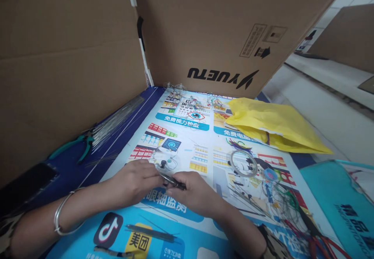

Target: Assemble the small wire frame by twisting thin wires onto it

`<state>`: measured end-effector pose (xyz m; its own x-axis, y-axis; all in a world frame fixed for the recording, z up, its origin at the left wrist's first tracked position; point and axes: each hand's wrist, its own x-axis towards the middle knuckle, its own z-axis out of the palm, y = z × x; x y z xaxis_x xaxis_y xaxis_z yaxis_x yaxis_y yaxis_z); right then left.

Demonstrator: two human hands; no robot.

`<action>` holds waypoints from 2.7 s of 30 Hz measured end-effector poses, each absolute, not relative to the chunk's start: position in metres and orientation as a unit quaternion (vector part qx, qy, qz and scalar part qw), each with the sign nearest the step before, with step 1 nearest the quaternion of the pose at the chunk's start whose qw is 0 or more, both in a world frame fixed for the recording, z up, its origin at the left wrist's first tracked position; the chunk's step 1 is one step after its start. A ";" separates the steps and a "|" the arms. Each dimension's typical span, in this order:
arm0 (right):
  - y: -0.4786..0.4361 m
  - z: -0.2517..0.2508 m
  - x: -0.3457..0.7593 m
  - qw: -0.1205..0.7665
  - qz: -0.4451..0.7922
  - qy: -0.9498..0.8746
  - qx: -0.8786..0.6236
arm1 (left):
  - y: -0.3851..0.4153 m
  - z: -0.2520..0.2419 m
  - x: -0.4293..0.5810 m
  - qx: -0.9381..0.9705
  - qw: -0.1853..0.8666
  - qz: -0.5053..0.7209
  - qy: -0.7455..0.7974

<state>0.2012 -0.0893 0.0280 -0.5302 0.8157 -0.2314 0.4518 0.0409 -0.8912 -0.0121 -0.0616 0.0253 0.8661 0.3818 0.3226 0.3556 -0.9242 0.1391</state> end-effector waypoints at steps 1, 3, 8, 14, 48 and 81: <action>-0.089 0.028 0.202 0.172 0.526 -0.701 -0.449 | -0.062 0.026 -0.013 0.964 0.022 0.174 0.201; -0.087 0.029 0.205 0.173 0.520 -0.703 -0.452 | -0.062 0.026 -0.015 0.959 -0.008 0.173 0.223; -0.084 0.033 0.212 0.141 0.473 -0.722 -0.486 | -0.060 0.022 -0.017 0.945 -0.054 0.204 0.251; -0.084 0.035 0.212 0.132 0.421 -0.752 -0.489 | -0.063 0.029 -0.012 0.948 -0.089 0.184 0.243; -0.099 0.015 0.187 0.179 0.354 -0.723 -0.566 | -0.086 0.024 0.000 0.956 -0.119 0.123 0.240; -0.100 0.017 0.184 0.307 0.425 -0.624 -0.580 | -0.066 0.018 -0.004 0.890 0.190 0.216 0.355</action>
<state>0.1836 -0.0997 0.0169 -0.1391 0.9842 -0.1098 0.4617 -0.0337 -0.8864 -0.0042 -0.0659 0.0176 0.6555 0.7129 0.2494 0.5490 -0.6765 0.4909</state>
